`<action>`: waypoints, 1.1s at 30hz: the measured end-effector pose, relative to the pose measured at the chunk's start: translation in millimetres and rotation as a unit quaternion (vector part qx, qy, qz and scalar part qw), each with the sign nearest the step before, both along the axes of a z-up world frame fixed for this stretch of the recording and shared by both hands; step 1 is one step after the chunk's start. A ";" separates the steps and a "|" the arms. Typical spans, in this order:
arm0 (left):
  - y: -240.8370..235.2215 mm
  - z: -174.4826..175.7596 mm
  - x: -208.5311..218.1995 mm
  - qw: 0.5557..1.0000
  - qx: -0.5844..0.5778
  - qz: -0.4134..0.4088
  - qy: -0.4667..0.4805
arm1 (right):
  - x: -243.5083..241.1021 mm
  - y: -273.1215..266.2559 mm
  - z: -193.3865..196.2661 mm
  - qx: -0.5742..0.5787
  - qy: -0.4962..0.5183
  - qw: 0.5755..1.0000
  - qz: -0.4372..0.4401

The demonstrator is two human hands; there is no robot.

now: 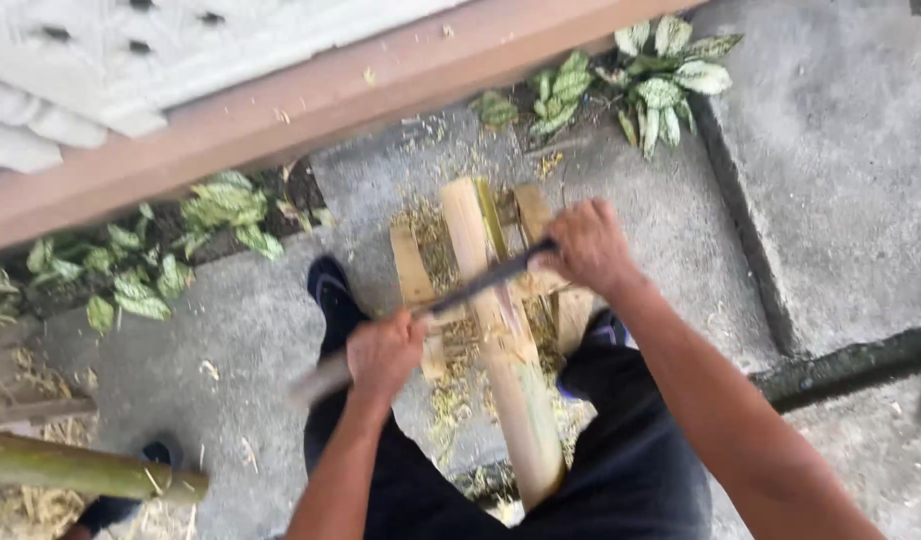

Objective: Shaving and smoothing a bamboo pole using a large machete-like blade.

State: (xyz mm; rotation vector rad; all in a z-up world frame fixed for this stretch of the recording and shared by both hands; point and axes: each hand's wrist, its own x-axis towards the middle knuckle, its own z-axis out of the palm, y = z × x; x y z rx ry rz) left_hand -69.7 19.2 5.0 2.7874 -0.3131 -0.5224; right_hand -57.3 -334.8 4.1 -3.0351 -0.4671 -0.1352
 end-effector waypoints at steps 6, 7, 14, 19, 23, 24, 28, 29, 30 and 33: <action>-4.9 3.9 3.6 0.999 -0.027 0.016 -0.022 | 26.1 2.5 6.6 -0.033 0.126 0.991 -0.031; -14.2 6.7 24.0 0.999 -0.002 0.034 -0.032 | 40.1 -0.1 12.5 -0.060 0.140 0.988 -0.038; -10.3 14.9 -4.2 1.000 -0.006 0.025 0.013 | 18.4 -12.5 -12.3 -0.041 0.129 0.991 -0.014; -14.7 10.1 2.0 0.996 -0.013 -0.006 -0.088 | 16.7 -16.1 -8.6 -0.010 0.090 0.995 -0.041; -13.9 17.7 3.3 0.999 0.030 -0.016 -0.020 | 19.2 -13.3 -8.0 0.007 0.095 0.995 -0.035; -13.5 17.9 10.0 0.999 0.026 -0.019 -0.021 | 21.2 -10.4 -10.2 0.018 0.107 0.993 -0.040; -21.6 16.4 39.8 0.997 0.023 -0.016 -0.073 | 40.1 -21.9 -12.8 0.055 0.057 0.996 -0.041; -21.1 21.4 31.5 0.997 0.025 -0.013 -0.066 | 29.0 -19.9 -10.9 0.056 0.064 0.996 -0.037; -20.5 26.8 23.2 0.998 0.038 -0.021 -0.043 | 17.8 -17.8 -8.5 0.071 0.054 0.996 -0.031; -20.4 34.8 -2.6 0.999 0.039 -0.029 -0.020 | -16.2 -15.7 3.1 0.095 0.050 0.994 -0.025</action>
